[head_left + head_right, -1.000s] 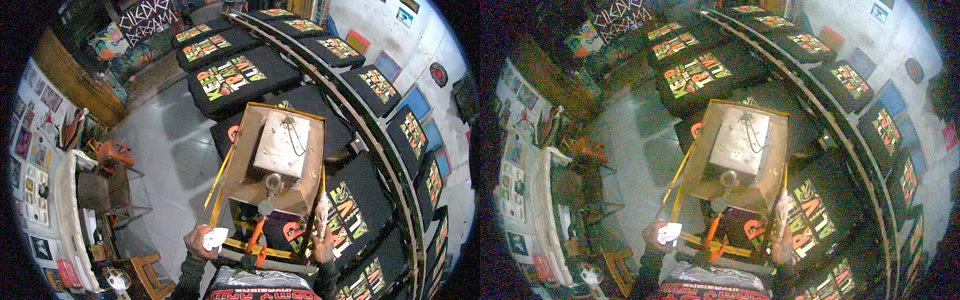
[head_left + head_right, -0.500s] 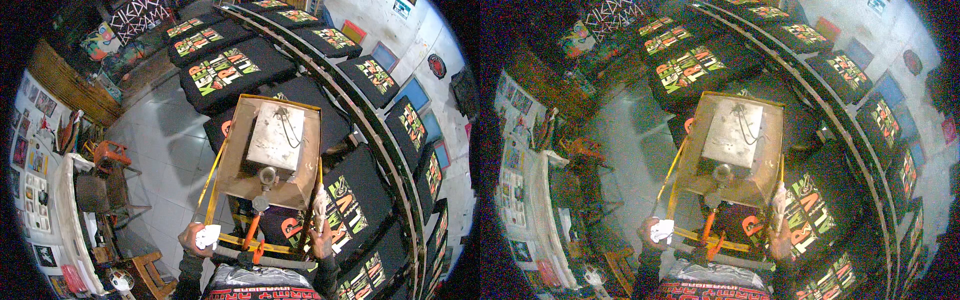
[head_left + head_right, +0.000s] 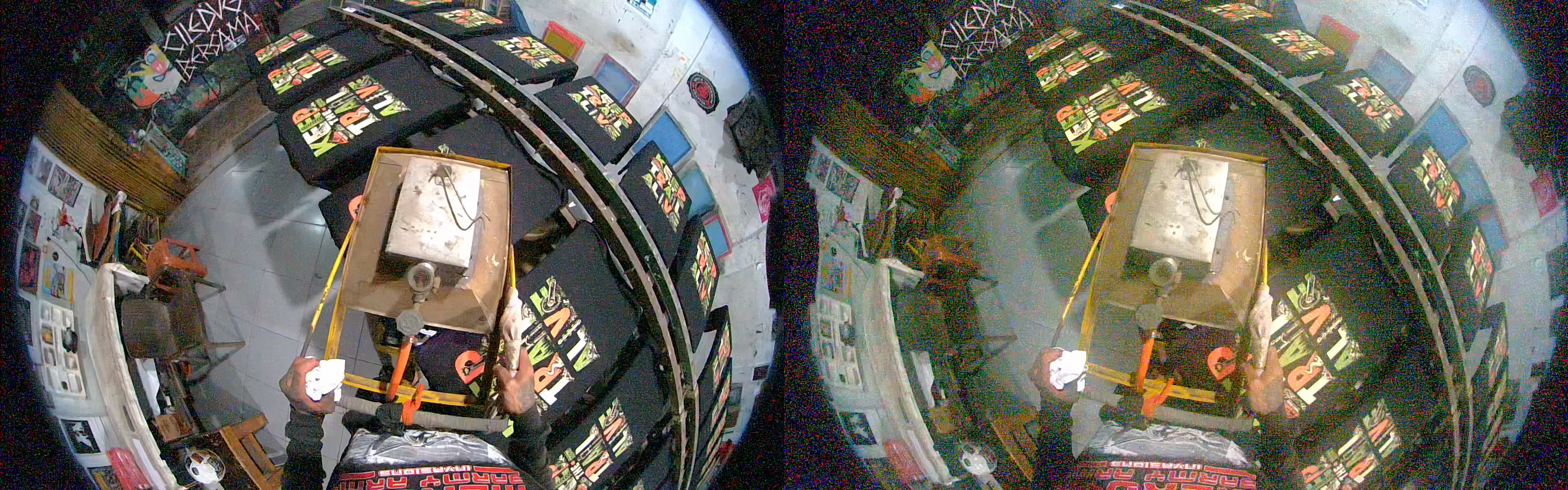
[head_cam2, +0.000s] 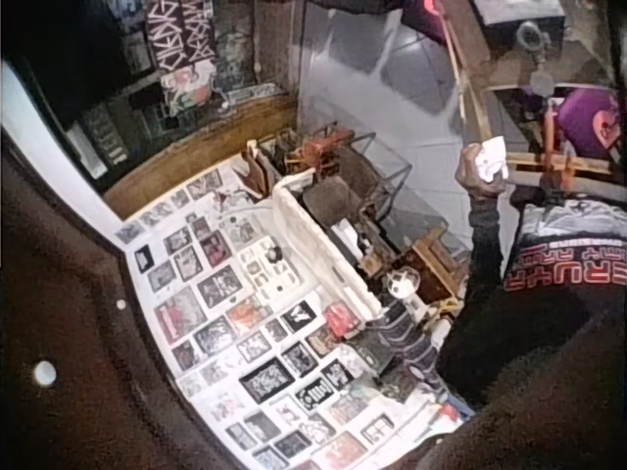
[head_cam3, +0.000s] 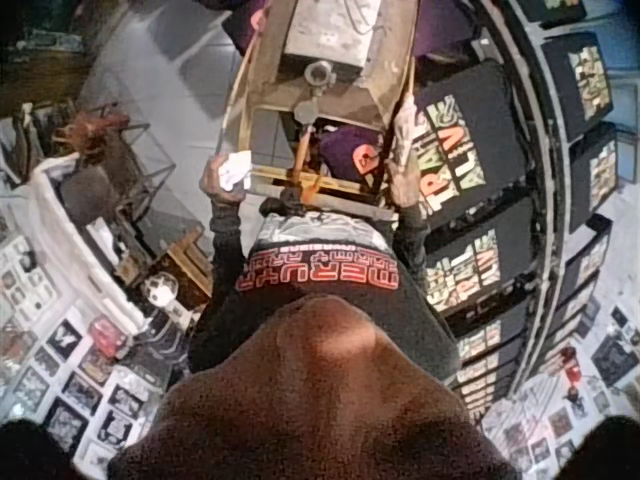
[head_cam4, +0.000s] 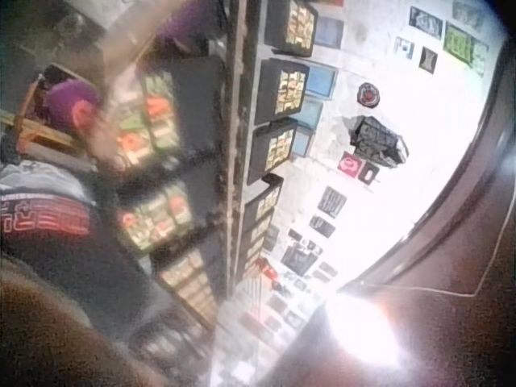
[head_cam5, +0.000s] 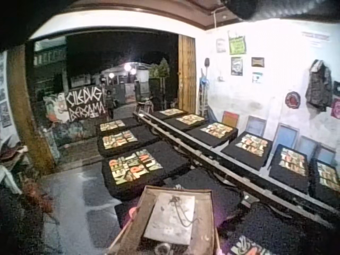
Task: The person uses a flash dryer to cure ink on several t-shirts aligned on a printing press, moving the dryer unit from one shirt to the next and patting the printed surfaces by hand.
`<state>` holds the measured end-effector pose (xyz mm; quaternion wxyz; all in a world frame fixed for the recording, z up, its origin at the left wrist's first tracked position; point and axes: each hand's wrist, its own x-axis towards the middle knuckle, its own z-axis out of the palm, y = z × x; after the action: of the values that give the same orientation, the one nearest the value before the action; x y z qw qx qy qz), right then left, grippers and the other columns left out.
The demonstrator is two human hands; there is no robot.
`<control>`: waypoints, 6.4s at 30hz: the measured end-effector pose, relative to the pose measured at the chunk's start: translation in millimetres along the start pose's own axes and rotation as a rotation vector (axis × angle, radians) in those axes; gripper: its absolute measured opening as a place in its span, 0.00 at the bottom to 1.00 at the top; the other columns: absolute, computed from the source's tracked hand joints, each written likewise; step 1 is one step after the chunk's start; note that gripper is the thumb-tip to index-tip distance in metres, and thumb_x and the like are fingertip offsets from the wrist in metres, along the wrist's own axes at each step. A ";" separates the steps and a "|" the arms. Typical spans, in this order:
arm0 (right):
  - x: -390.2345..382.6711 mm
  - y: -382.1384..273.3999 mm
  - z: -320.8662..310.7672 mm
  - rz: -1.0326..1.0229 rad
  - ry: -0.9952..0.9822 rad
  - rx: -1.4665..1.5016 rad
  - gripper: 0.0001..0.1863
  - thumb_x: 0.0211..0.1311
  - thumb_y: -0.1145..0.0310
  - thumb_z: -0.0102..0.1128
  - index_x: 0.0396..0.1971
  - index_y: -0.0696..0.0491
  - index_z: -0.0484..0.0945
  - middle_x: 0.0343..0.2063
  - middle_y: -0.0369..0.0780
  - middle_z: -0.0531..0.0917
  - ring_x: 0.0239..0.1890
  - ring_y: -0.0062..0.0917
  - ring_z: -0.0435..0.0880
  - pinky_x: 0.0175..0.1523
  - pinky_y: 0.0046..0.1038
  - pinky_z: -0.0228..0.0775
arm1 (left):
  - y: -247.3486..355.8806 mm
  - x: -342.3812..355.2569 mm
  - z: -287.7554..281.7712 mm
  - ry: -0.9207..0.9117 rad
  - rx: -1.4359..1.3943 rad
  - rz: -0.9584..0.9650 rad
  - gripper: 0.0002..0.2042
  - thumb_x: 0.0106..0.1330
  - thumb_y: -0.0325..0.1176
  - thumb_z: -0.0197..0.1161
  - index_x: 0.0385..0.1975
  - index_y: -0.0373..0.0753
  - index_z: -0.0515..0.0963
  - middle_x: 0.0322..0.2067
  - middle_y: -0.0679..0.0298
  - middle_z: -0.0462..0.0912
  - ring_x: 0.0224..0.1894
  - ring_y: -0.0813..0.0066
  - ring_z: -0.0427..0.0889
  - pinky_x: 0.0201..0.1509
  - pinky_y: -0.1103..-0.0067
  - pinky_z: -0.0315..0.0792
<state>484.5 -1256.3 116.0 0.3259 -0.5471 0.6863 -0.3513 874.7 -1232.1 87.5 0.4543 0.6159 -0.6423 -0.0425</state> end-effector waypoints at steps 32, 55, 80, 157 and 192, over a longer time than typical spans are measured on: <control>-2.5 -7.6 0.6 0.033 -0.001 0.051 0.23 0.53 0.72 0.62 0.49 0.61 0.70 0.38 0.48 0.80 0.39 0.38 0.78 0.49 0.34 0.70 | 4.2 1.0 -0.2 0.071 -0.013 0.044 0.21 0.51 0.46 0.67 0.38 0.39 0.73 0.29 0.55 0.78 0.28 0.56 0.81 0.32 0.67 0.75; 0.9 -5.2 -1.4 0.073 -0.047 0.010 0.29 0.54 0.72 0.62 0.58 0.60 0.67 0.45 0.53 0.81 0.46 0.45 0.81 0.52 0.40 0.72 | 11.1 7.5 1.2 0.116 0.036 0.068 0.25 0.54 0.55 0.66 0.37 0.38 0.73 0.26 0.55 0.77 0.24 0.55 0.81 0.28 0.67 0.74; 2.9 44.0 11.1 -0.016 0.060 -0.062 0.23 0.53 0.72 0.60 0.50 0.62 0.70 0.37 0.46 0.80 0.39 0.34 0.78 0.49 0.33 0.70 | 6.1 4.9 4.0 0.091 0.001 0.051 0.22 0.53 0.49 0.67 0.38 0.38 0.73 0.26 0.54 0.77 0.26 0.53 0.80 0.30 0.66 0.74; 2.7 -9.3 -1.4 0.112 -0.052 -0.032 0.28 0.54 0.68 0.63 0.55 0.61 0.69 0.42 0.53 0.81 0.43 0.41 0.82 0.50 0.37 0.73 | 5.4 6.3 -3.8 0.032 -0.018 -0.018 0.27 0.42 0.47 0.75 0.41 0.41 0.75 0.32 0.58 0.82 0.32 0.63 0.84 0.35 0.71 0.79; -32.0 40.1 28.4 0.215 0.071 -0.152 0.29 0.50 0.78 0.61 0.57 0.58 0.71 0.39 0.38 0.83 0.37 0.24 0.80 0.39 0.28 0.74 | -61.3 71.3 -57.0 -0.416 -0.470 0.176 0.21 0.49 0.37 0.67 0.42 0.37 0.71 0.28 0.58 0.73 0.26 0.56 0.79 0.29 0.64 0.74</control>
<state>493.3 -1222.3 69.0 0.2948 -0.4807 0.7767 -0.2806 969.3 -1277.1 121.0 0.4450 0.4143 -0.7447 -0.2753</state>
